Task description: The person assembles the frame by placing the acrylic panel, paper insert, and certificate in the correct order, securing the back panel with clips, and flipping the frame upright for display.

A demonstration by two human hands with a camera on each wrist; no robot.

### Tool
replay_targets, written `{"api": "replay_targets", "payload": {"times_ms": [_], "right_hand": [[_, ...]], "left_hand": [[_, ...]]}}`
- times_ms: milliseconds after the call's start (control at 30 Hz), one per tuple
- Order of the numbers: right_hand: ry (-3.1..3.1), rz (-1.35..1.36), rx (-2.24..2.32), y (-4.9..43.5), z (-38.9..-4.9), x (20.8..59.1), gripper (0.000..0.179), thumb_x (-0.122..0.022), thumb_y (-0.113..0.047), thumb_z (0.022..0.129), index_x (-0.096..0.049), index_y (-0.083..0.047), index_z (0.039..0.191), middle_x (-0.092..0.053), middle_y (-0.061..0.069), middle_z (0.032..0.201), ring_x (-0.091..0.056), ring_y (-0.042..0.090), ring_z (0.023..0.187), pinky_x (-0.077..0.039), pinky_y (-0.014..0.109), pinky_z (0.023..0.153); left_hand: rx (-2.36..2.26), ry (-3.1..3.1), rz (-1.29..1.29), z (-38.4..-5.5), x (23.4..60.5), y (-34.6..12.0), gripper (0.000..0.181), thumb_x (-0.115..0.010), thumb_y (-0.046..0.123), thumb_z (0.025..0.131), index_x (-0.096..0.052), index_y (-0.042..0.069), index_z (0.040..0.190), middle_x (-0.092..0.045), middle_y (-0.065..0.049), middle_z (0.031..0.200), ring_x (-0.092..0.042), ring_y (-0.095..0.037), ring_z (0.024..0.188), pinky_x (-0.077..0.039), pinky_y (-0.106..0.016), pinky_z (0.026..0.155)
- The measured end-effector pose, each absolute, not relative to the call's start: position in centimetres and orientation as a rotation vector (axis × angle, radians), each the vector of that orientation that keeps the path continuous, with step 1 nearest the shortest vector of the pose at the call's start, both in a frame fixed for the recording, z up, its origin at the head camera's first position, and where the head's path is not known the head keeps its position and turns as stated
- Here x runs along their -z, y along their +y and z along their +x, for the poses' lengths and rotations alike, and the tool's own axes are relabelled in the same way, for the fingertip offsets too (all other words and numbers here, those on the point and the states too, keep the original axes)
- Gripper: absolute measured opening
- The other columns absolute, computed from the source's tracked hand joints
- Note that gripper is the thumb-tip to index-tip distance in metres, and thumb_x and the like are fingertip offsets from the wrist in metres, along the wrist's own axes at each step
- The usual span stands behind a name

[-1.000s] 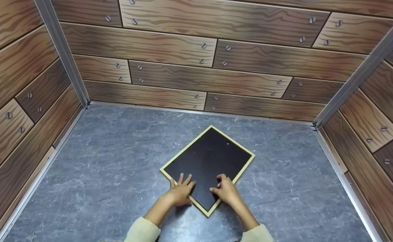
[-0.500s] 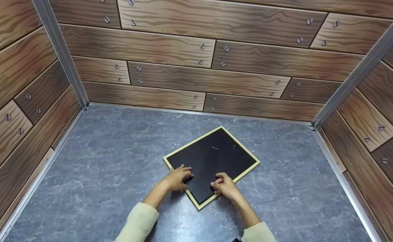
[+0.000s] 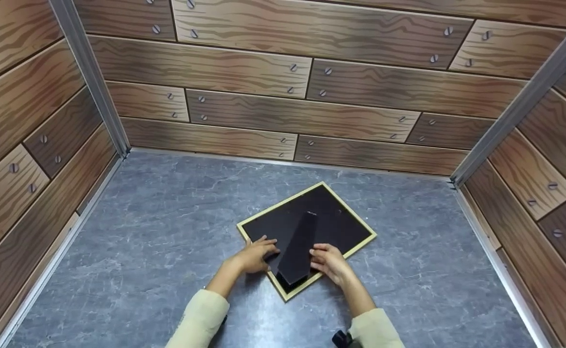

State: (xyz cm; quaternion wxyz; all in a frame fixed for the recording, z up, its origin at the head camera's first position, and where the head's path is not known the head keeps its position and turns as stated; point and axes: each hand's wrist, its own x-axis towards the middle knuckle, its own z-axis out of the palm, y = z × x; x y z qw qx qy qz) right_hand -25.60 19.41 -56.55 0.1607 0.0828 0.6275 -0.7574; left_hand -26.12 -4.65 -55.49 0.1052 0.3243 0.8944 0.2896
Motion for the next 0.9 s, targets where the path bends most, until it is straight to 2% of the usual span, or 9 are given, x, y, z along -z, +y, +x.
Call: {"api": "replay_targets", "payload": {"times_ms": [100,167,400,567,733,800,900], "right_hand": [[1.660,0.255,2.216,19.6,-26.4,56.7,0.054,-0.046,0.004,0.090,-0.018,0.015,0.134,-0.048,0.016,0.100,-0.057,0.018,0.079,-0.050,0.031,0.071],[1.611,0.265,2.240,19.7,-26.8,56.8,0.057,-0.044,0.005,0.091,-0.013,0.013,0.138,-0.048,0.017,0.101,-0.059,0.019,0.080,-0.050,0.033,0.072],[1.669,0.307,2.275,19.2,-27.2,56.6,0.051,-0.043,0.008,0.089,-0.024,0.011,0.137,-0.041,0.020,0.106,-0.056,0.017,0.076,-0.050,0.031,0.068],[1.706,0.355,2.301,19.0,-26.8,56.4,0.050,-0.042,0.010,0.088,-0.027,0.010,0.136,-0.040,0.023,0.113,-0.055,0.012,0.070,-0.049,0.028,0.064],[1.708,0.406,2.345,19.2,-26.2,55.8,0.051,-0.042,0.010,0.089,-0.027,0.008,0.138,-0.044,0.013,0.100,-0.050,0.009,0.064,-0.045,0.024,0.057],[1.693,0.403,2.390,19.3,-26.1,55.3,0.052,-0.042,0.010,0.089,-0.027,0.006,0.138,-0.045,0.010,0.094,-0.050,0.008,0.063,-0.044,0.023,0.055],[1.681,0.388,2.449,19.4,-25.8,54.7,0.052,-0.041,0.010,0.090,-0.026,0.004,0.140,-0.044,0.014,0.103,-0.049,0.008,0.065,-0.043,0.022,0.055]], "left_hand": [[-0.853,2.628,0.948,-26.2,55.4,-4.6,0.045,-0.071,0.003,0.073,-0.058,0.000,0.116,-0.040,-0.019,0.138,-0.023,-0.045,0.129,-0.010,-0.069,0.095],[-0.856,2.622,0.942,-26.2,55.4,-4.5,0.045,-0.070,0.003,0.074,-0.058,0.000,0.117,-0.039,-0.018,0.138,-0.022,-0.044,0.129,-0.009,-0.068,0.096],[-0.840,2.717,0.860,-25.7,55.9,-4.0,0.046,-0.071,0.008,0.074,-0.058,0.003,0.118,-0.042,-0.017,0.137,-0.026,-0.041,0.129,-0.010,-0.066,0.098],[-0.889,2.847,0.744,-25.1,56.1,-3.2,0.052,-0.072,0.013,0.075,-0.054,0.001,0.122,-0.037,-0.023,0.137,-0.024,-0.046,0.128,-0.015,-0.062,0.100],[-1.312,2.840,0.379,-24.5,55.3,-2.5,0.069,-0.072,0.005,0.076,-0.037,-0.005,0.135,-0.020,-0.030,0.143,-0.015,-0.048,0.130,-0.017,-0.055,0.102],[-1.511,2.807,0.194,-24.6,54.8,-2.4,0.076,-0.070,0.001,0.076,-0.028,-0.008,0.138,-0.017,-0.032,0.142,-0.018,-0.047,0.129,-0.020,-0.053,0.102],[-1.705,2.728,-0.014,-24.9,54.2,-2.3,0.079,-0.068,-0.001,0.078,-0.020,-0.011,0.139,-0.023,-0.034,0.139,-0.028,-0.046,0.125,-0.025,-0.049,0.102]]}}
